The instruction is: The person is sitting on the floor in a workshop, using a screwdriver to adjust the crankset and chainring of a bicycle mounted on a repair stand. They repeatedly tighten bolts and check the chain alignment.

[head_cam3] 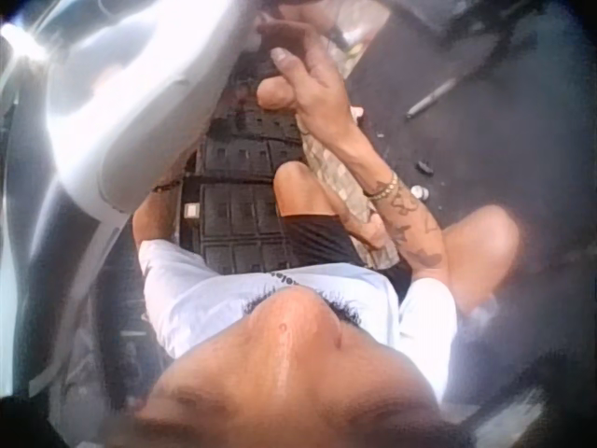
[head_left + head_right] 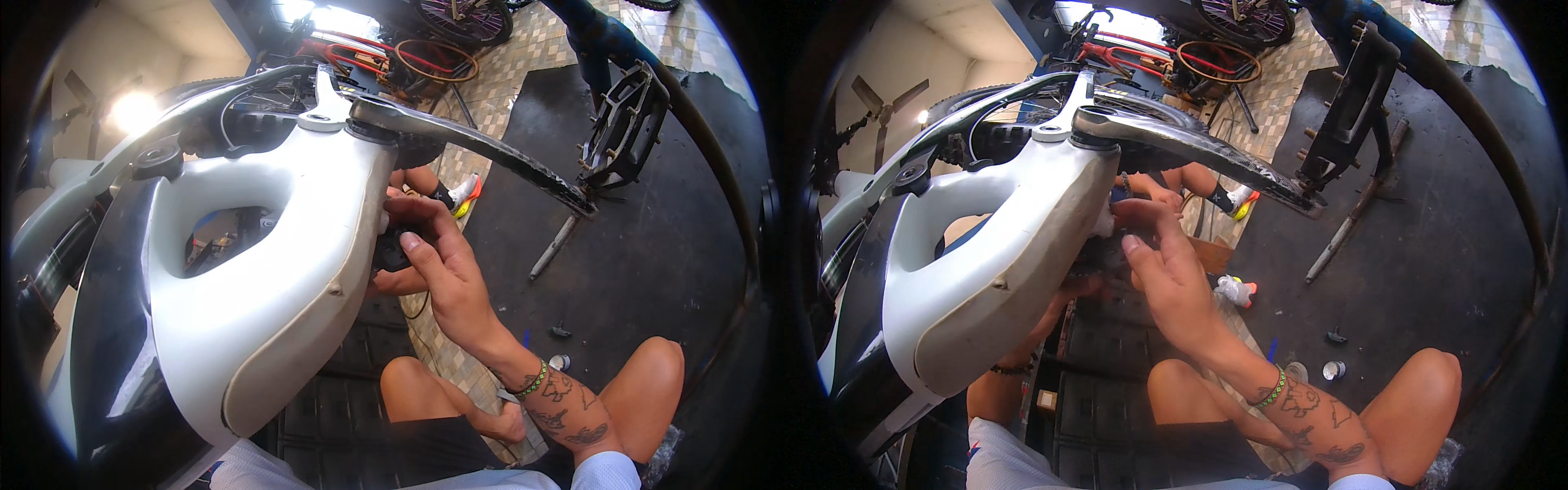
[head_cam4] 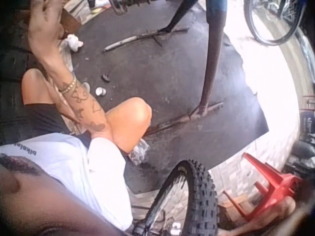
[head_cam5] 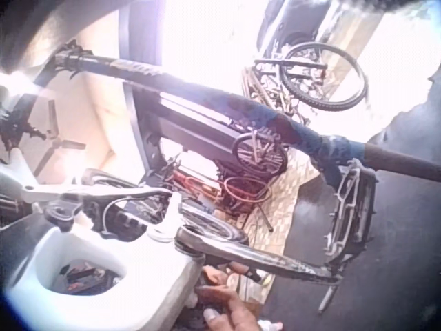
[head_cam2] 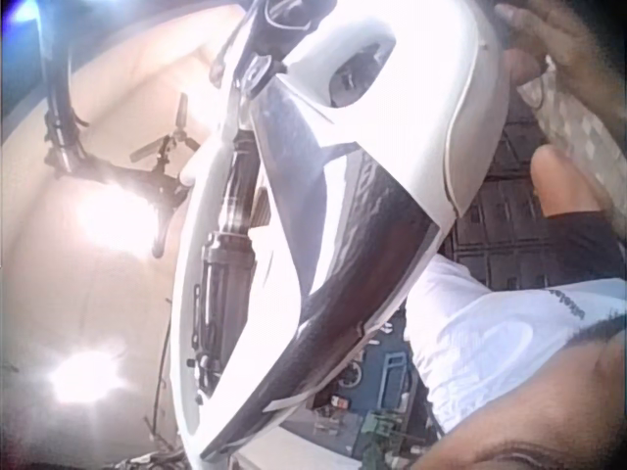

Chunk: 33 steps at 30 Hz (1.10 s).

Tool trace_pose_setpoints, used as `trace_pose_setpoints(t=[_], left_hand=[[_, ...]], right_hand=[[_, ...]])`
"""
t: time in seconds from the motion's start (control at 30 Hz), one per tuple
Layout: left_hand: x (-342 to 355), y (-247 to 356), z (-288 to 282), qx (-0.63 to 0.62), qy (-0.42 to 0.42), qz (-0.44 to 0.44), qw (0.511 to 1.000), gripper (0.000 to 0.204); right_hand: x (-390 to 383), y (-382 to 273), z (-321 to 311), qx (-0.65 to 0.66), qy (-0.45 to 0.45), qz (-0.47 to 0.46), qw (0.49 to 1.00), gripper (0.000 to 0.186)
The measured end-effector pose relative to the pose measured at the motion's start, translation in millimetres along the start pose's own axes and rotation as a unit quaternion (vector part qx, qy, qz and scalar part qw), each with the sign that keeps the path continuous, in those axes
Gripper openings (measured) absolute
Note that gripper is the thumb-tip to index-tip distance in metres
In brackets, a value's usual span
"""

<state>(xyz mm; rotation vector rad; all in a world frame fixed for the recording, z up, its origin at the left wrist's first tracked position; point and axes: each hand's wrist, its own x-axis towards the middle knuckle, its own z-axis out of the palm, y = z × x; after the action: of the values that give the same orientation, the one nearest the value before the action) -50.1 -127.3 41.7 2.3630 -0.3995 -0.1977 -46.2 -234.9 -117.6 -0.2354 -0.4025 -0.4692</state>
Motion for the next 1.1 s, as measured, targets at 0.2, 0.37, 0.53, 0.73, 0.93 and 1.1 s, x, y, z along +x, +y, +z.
trace_pose_setpoints(t=[0.2, 0.37, 0.53, 0.73, 0.93, 1.1], left_hand=[[-9.2, -2.8, -8.3, -0.009, 0.018, -0.007, 1.0, 0.036], [-0.8, -9.1, -5.3, -0.034, 0.007, 0.0, 0.999, 0.036], [1.8, -13.6, -4.7, -0.05, 0.007, 0.004, 0.999, 0.036], [2.9, -17.8, -4.0, -0.061, 0.011, 0.007, 0.998, 0.036], [2.8, -19.4, -4.7, -0.071, 0.015, 0.009, 0.997, 0.036], [0.1, -18.7, -5.6, -0.081, 0.02, 0.008, 0.996, 0.036]], right_hand=[[-4.6, 1.7, 7.2, 0.044, -0.005, 0.026, 0.999, 0.04], [-1.3, 0.1, -0.1, 0.002, -0.005, -0.008, 1.0, 0.041], [-1.0, -1.5, -5.4, 0.007, -0.015, -0.007, 1.0, 0.041], [0.5, 2.3, -8.6, 0.004, -0.024, -0.035, 0.999, 0.039], [4.2, 7.6, -12.5, -0.02, -0.025, -0.06, 0.998, 0.038], [3.7, 3.7, -9.5, -0.016, -0.028, -0.053, 0.998, 0.038]])
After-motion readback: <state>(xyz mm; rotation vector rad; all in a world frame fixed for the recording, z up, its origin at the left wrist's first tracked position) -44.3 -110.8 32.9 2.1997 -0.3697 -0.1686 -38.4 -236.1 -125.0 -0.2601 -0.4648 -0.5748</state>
